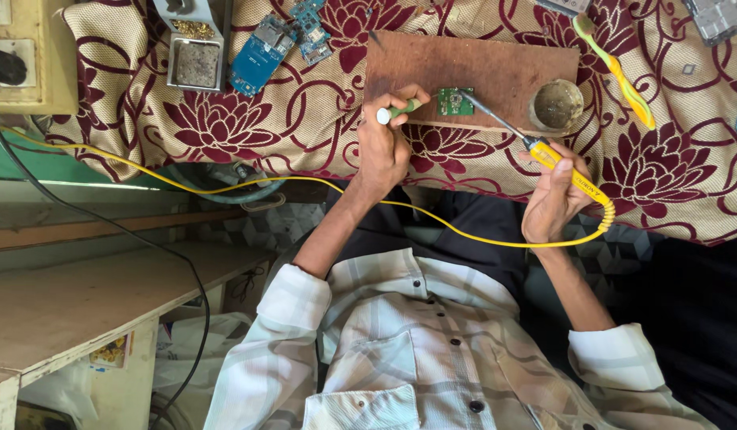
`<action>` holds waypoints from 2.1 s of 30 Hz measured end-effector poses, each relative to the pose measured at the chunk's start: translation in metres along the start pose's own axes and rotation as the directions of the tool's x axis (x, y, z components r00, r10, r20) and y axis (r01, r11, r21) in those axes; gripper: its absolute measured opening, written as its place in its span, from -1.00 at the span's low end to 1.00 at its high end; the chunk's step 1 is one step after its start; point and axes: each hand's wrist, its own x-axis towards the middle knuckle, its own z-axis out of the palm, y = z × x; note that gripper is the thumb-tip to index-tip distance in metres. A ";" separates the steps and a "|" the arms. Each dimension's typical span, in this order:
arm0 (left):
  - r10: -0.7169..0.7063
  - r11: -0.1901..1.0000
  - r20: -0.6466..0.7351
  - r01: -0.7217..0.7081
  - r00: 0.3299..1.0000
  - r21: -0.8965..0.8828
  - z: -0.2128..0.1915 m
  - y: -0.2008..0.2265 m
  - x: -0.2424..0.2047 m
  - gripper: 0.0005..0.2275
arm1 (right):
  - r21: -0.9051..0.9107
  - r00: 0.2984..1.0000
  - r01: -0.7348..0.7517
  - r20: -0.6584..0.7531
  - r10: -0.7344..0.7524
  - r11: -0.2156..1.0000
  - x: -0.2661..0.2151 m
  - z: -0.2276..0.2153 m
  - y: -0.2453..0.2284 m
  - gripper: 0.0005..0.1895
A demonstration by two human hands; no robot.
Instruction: The person solders a small green circuit board using a yellow soldering iron and a green-handled tool to hold the board steady. They repeatedly apply solder to various points on the board while seated at a cluttered workbench.
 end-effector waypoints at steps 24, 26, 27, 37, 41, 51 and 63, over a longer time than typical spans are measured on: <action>0.011 1.000 0.021 -0.012 1.000 0.022 -0.002 0.003 0.001 -0.56 | -0.450 0.997 0.043 0.083 -0.006 0.892 0.012 0.020 -0.052 -0.63; 0.013 1.000 0.018 -0.013 1.000 0.005 -0.002 0.003 0.001 -0.57 | -0.521 0.993 0.103 0.110 -0.053 0.847 0.016 0.026 -0.061 -0.64; 0.015 1.000 0.015 -0.015 1.000 -0.002 -0.002 0.003 0.002 -0.57 | -0.553 0.989 0.134 0.126 -0.077 0.823 0.018 0.029 -0.065 -0.65; 0.051 0.998 0.013 -0.051 0.999 0.023 -0.002 -0.001 0.001 -0.57 | -0.658 0.967 0.180 0.254 -0.010 0.731 0.023 0.035 -0.093 -0.73; 0.006 1.000 0.015 -0.005 1.000 -0.016 0.000 -0.003 0.001 -0.56 | -0.658 0.954 0.218 0.299 -0.016 0.720 0.033 0.038 -0.103 -0.75; 0.043 0.999 0.015 -0.043 0.999 0.032 -0.002 -0.004 0.000 -0.58 | -0.732 0.904 0.368 0.427 -0.035 0.574 0.045 0.053 -0.128 -0.78; 0.025 0.999 0.031 -0.026 0.999 0.030 -0.002 -0.005 -0.001 -0.57 | -0.690 0.914 0.306 0.405 0.000 0.656 0.047 0.062 -0.136 -0.81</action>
